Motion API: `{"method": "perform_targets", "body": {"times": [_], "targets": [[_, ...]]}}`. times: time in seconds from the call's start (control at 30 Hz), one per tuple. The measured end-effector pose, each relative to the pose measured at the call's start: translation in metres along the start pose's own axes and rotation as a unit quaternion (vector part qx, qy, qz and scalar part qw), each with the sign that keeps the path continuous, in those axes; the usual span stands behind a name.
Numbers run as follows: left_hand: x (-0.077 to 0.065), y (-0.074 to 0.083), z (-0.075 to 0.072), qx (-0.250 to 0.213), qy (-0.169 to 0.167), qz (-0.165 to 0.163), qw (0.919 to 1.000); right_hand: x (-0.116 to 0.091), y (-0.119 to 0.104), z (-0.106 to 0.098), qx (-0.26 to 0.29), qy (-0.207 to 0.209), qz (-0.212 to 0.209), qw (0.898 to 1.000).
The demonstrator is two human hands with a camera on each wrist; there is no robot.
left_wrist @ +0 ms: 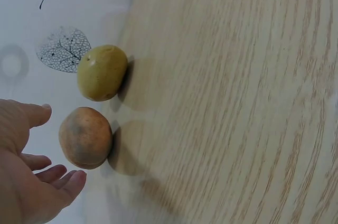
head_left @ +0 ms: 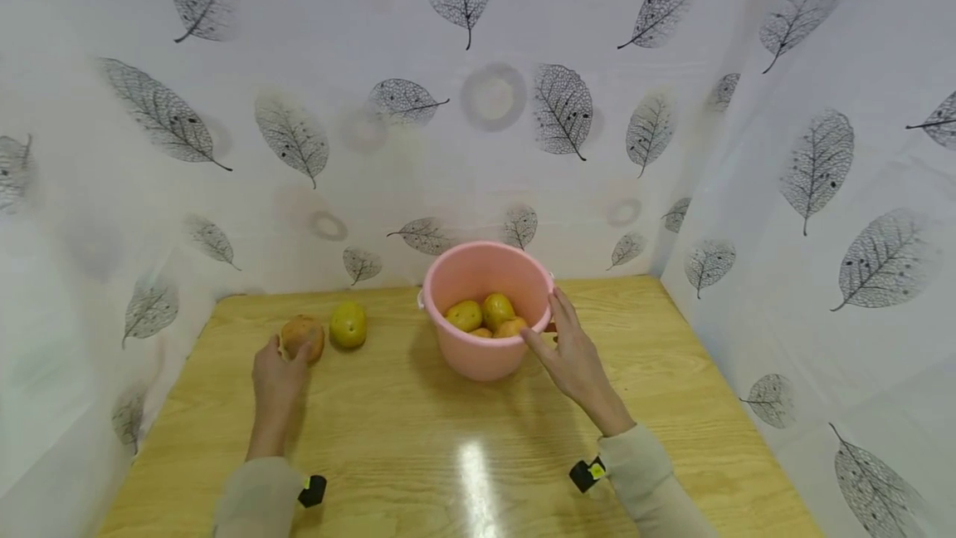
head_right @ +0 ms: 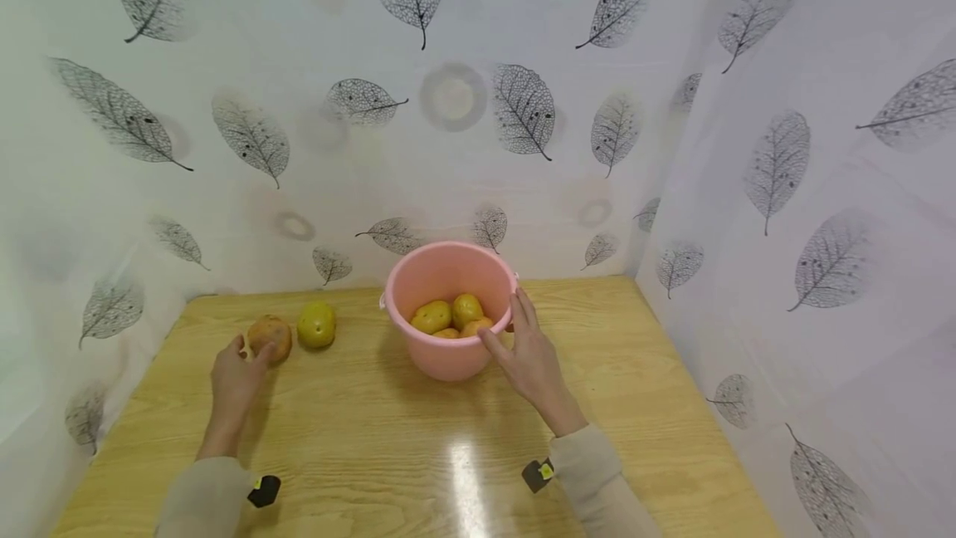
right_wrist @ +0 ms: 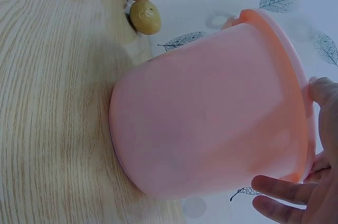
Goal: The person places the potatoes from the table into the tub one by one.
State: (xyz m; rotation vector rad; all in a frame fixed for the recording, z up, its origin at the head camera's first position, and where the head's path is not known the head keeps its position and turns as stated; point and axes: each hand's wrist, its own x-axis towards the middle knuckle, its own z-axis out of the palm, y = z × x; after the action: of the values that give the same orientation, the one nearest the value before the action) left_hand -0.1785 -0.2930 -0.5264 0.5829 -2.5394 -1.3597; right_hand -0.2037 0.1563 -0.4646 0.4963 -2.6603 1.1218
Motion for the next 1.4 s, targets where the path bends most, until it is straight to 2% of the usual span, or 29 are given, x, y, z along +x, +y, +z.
{"method": "perform_targets", "body": {"times": [0.07, 0.13, 0.3, 0.53, 0.77, 1.13, 1.4], "targets": [[0.001, -0.003, 0.003, -0.013, -0.010, -0.015, 0.9998, 0.000, 0.000, 0.000, -0.001, 0.001, 0.000, 1.000], [0.001, -0.004, 0.006, -0.023, -0.010, -0.017, 0.9995, 0.000, 0.000, 0.001, -0.004, 0.002, 0.001, 1.000], [0.001, -0.006, 0.014, -0.043, 0.017, -0.006, 0.9989, 0.000, 0.001, 0.002, -0.004, 0.004, -0.001, 1.000], [0.000, -0.010, 0.024, -0.014, 0.028, -0.026, 0.9992, 0.001, 0.001, 0.002, -0.010, 0.001, 0.004, 1.000], [0.002, -0.018, 0.029, 0.004, 0.057, 0.006, 0.9983, 0.001, 0.001, 0.002, -0.017, 0.003, 0.009, 1.000], [0.009, -0.019, 0.030, 0.019, 0.035, -0.005, 0.9992, 0.000, 0.000, 0.001, -0.015, 0.002, 0.013, 1.000], [0.013, -0.019, 0.034, -0.001, 0.030, -0.012, 0.9995, 0.000, 0.002, 0.001, -0.017, 0.001, 0.007, 1.000]]}}
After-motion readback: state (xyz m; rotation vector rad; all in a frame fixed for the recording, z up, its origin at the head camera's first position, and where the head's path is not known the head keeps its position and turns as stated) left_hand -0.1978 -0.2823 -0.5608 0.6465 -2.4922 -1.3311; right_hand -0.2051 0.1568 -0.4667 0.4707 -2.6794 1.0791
